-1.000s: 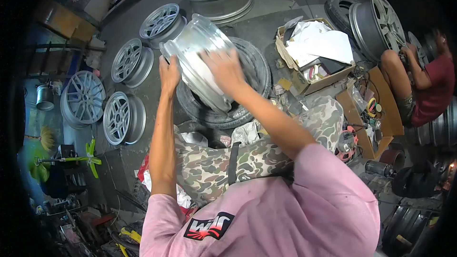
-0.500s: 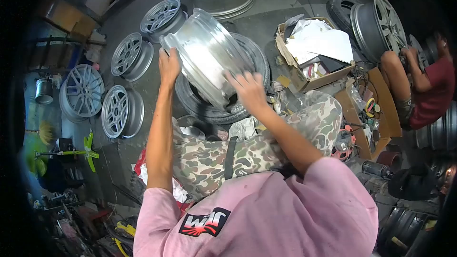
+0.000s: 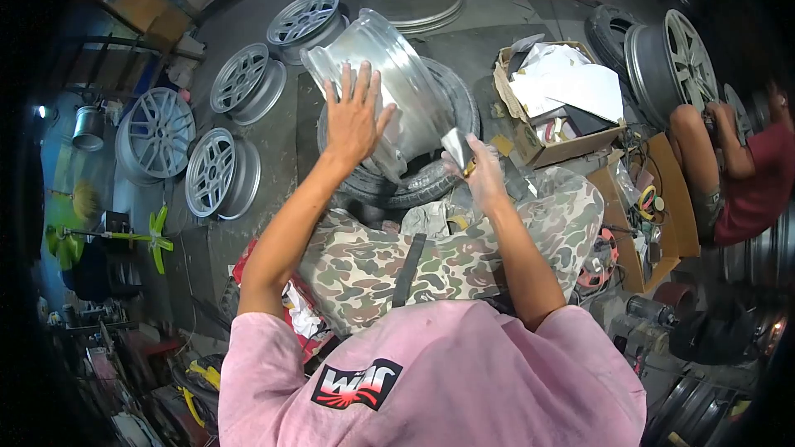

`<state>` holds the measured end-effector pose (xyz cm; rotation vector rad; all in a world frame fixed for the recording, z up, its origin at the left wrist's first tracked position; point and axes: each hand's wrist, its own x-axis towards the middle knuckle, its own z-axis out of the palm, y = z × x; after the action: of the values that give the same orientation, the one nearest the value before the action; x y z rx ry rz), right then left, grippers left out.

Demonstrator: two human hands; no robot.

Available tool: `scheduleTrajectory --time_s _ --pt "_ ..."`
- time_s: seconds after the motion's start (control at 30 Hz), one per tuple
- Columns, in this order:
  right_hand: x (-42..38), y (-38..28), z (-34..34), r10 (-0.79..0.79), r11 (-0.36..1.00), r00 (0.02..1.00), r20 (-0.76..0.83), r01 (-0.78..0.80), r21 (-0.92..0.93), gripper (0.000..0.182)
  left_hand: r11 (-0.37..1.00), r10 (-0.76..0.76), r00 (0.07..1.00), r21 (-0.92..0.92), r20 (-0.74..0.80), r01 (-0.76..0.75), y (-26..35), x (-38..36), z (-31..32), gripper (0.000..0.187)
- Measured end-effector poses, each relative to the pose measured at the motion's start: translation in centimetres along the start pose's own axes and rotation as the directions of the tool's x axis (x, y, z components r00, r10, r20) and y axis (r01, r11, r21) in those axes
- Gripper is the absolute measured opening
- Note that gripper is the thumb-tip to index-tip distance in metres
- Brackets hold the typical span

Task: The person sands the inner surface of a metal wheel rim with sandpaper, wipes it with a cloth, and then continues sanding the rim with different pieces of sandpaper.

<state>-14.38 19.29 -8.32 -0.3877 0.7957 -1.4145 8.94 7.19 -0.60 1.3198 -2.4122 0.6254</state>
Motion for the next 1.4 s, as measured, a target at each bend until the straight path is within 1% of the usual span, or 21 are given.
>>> scheduleTrajectory --time_s 0.07,0.1,0.27,0.33,0.4,0.47,0.5,0.53,0.57,0.6,0.63,0.67,0.73,0.77,0.83,0.93,1.0,1.07,1.17,1.33,1.4 --pt "-0.3 -0.5 1.8 -0.124 0.965 0.989 -0.079 0.101 -0.243 0.034 1.000 -0.006 1.000 0.005 0.024 0.006 1.4 -1.4 -0.3 0.066" --pt "0.3 -0.5 1.7 -0.133 0.913 0.991 -0.035 0.108 -0.392 0.033 0.999 0.022 0.999 -0.037 0.034 -0.021 2.0 -2.2 -0.6 0.067" --pt "3.3 0.9 4.4 -0.344 0.785 0.939 0.017 0.297 -0.544 0.029 0.992 0.067 0.998 -0.111 -0.007 -0.067 1.4 -2.9 -0.7 0.063" --pt "4.1 0.9 5.9 -0.515 0.523 0.852 0.089 0.395 -0.756 0.032 0.997 0.040 0.999 -0.067 -0.012 -0.040 0.0 -1.6 -0.5 0.061" --pt "5.3 1.4 7.5 -0.566 0.459 0.819 0.095 0.409 -0.789 0.036 0.998 -0.048 0.996 -0.039 -0.074 0.045 -1.8 0.0 0.2 0.060" --pt "5.5 1.1 9.9 -0.664 0.252 0.732 0.152 0.411 -0.876 0.039 0.995 -0.102 0.994 -0.026 -0.041 0.101 -4.1 2.0 0.5 0.062" --pt "6.5 1.9 10.0 -0.723 0.184 0.668 0.177 0.433 -0.883 0.037 0.971 -0.230 0.972 -0.070 -0.044 0.227 -5.4 3.1 1.2 0.065" --pt "6.7 2.2 9.7 -0.717 0.177 0.671 0.188 0.436 -0.882 0.037 0.930 -0.357 0.933 -0.113 -0.042 0.351 -6.4 4.1 1.7 0.068" --pt "6.9 2.3 9.4 -0.779 -0.081 0.547 0.307 0.398 -0.914 0.035 0.924 -0.371 0.928 -0.114 -0.044 0.364 -7.4 4.9 2.3 0.068" --pt "7.1 2.4 8.9 -0.793 -0.330 0.419 0.443 0.317 -0.889 0.033 0.832 -0.504 0.864 -0.259 0.018 0.491 -8.3 5.9 2.4 0.069" --pt "7.2 2.5 8.6 -0.788 -0.367 0.401 0.467 0.303 -0.879 0.031 0.699 -0.616 0.782 -0.389 0.098 0.600 -9.2 6.8 2.5 0.071" --pt "8.0 2.5 8.6 -0.778 -0.376 0.403 0.482 0.315 -0.871 0.031 0.688 -0.630 0.770 -0.389 0.096 0.612 -9.9 7.7 2.8 0.071" --pt "8.9 2.4 9.4 -0.787 -0.410 0.328 0.523 0.355 -0.840 0.031 0.398 -0.751 0.568 -0.454 0.338 0.797 -11.0 9.1 3.7 0.071" --pt "10.1 2.2 10.4 -0.781 -0.429 0.307 0.544 0.370 -0.824 0.031 0.391 -0.756 0.560 -0.452 0.340 0.802 -11.5 9.6 4.3 0.071" --pt "11.7 1.0 13.3 -0.759 -0.456 0.311 0.572 0.374 -0.808 0.032 0.211 -0.749 0.450 -0.469 0.486 0.858 -12.2 9.6 5.4 0.065" --pt "11.4 1.6 12.8 -0.739 -0.498 0.280 0.613 0.386 -0.777 0.036 0.139 -0.786 0.409 -0.511 0.464 0.848 -11.6 9.2 3.6 0.056" --pt "9.0 2.4 10.1 -0.755 -0.533 0.307 0.579 0.227 -0.815 0.039 0.142 -0.793 0.416 -0.530 0.445 0.836 -11.5 9.1 3.7 0.055" --pt "9.4 2.8 9.1 -0.766 -0.484 0.343 0.544 0.249 -0.839 0.042 0.161 -0.815 0.408 -0.517 0.411 0.841 -10.8 9.2 4.3 0.049" --pt "12.9 1.3 13.7 -0.751 -0.538 0.288 0.594 0.255 -0.804 0.042 0.162 -0.806 0.396 -0.481 0.439 0.862 -11.0 9.4 4.5 0.046" --pt "11.1 1.7 11.7 -0.758 -0.525 0.322 0.568 0.216 -0.823 0.042 0.154 -0.808 0.393 -0.487 0.438 0.860 -11.0 9.2 4.6 0.046" --pt "10.6 2.2 10.4 -0.759 -0.503 0.359 0.543 0.207 -0.839 0.041 0.223 -0.780 0.453 -0.485 0.431 0.846 -11.0 9.3 4.9 0.047"
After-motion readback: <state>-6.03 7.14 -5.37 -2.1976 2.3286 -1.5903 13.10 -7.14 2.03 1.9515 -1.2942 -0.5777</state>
